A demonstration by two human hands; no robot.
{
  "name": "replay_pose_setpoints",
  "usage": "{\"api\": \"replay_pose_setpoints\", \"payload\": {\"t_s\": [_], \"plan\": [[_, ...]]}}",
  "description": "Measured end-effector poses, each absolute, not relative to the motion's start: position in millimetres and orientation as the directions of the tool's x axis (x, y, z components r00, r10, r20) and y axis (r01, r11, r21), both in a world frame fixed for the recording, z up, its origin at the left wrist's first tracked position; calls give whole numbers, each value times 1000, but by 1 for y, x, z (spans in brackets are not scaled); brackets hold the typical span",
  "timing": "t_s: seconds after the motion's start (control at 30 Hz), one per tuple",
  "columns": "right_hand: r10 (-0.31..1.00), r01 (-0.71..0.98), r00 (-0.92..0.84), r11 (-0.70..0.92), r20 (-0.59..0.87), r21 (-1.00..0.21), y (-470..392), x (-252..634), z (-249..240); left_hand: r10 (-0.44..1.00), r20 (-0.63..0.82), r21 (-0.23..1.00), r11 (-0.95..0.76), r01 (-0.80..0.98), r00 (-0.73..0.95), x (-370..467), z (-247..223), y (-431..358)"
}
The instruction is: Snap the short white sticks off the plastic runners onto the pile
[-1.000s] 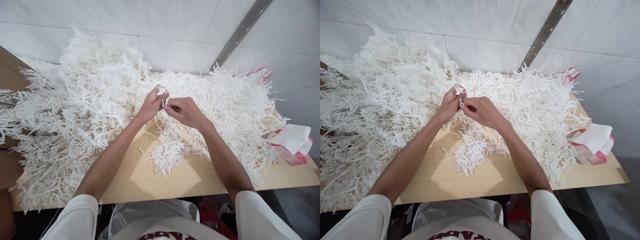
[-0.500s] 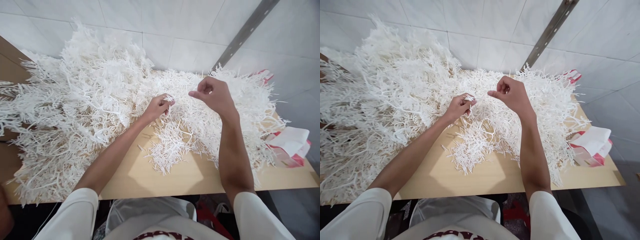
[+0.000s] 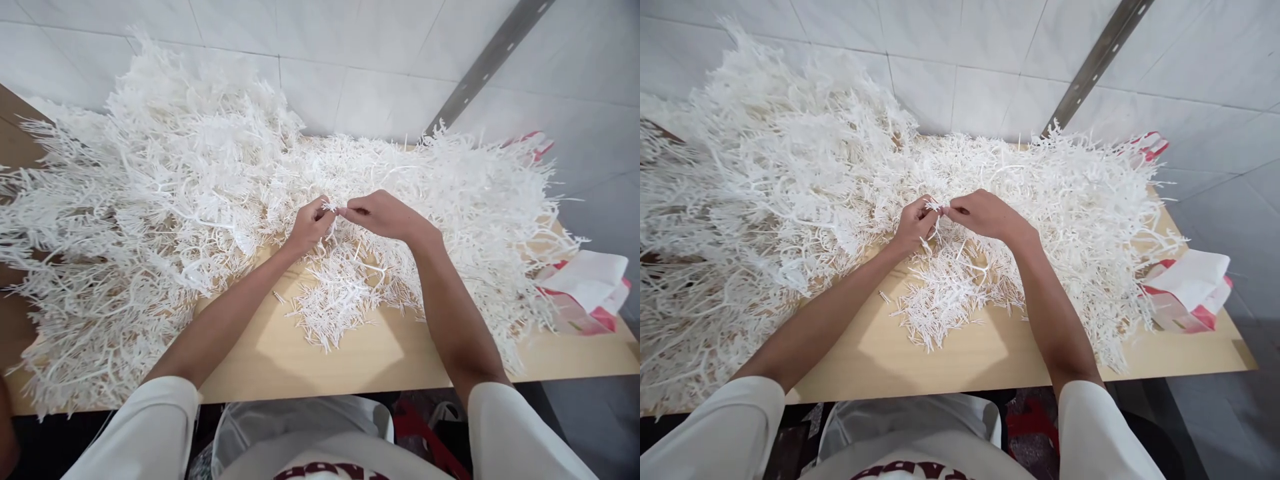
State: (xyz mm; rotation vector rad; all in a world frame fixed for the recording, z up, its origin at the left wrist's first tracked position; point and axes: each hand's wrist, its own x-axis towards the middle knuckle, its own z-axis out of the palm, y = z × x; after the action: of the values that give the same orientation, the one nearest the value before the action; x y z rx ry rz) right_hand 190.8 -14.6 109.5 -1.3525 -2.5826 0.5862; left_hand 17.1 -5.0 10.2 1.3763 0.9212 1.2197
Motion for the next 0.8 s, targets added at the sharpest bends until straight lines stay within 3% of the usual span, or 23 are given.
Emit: {"api": "replay_pose_setpoints", "payload": {"t_s": [0.1,0.23,0.3,0.43,0.57,0.73,0.8], "plan": [[788,707,-615,568,32,-422,-29,182,122,985,150,984,-140,-114,88,10,10,2],[871,732,-408,491,274,-472,-32,184,128,971,209,977,-204,-58,117,8,14,2],[893,708,-377,449,245,-545,-23,190,121,952,249,968,-251,-11,177,10,14,-2],[861,678,-506,435,53,-593,-2,197,96,927,324,934,-346,93,191,14,12,-8],[853,692,-511,483,109,-537,3,194,85,895,400,871,-438,221,199,13,11,-9],[756,611,-646,593,101,-524,-25,171,104,955,280,957,-286,53,97,8,15,-3],[675,538,-716,697,180,-474,-39,162,117,966,256,967,-256,-10,33,5,17,-2]]}}
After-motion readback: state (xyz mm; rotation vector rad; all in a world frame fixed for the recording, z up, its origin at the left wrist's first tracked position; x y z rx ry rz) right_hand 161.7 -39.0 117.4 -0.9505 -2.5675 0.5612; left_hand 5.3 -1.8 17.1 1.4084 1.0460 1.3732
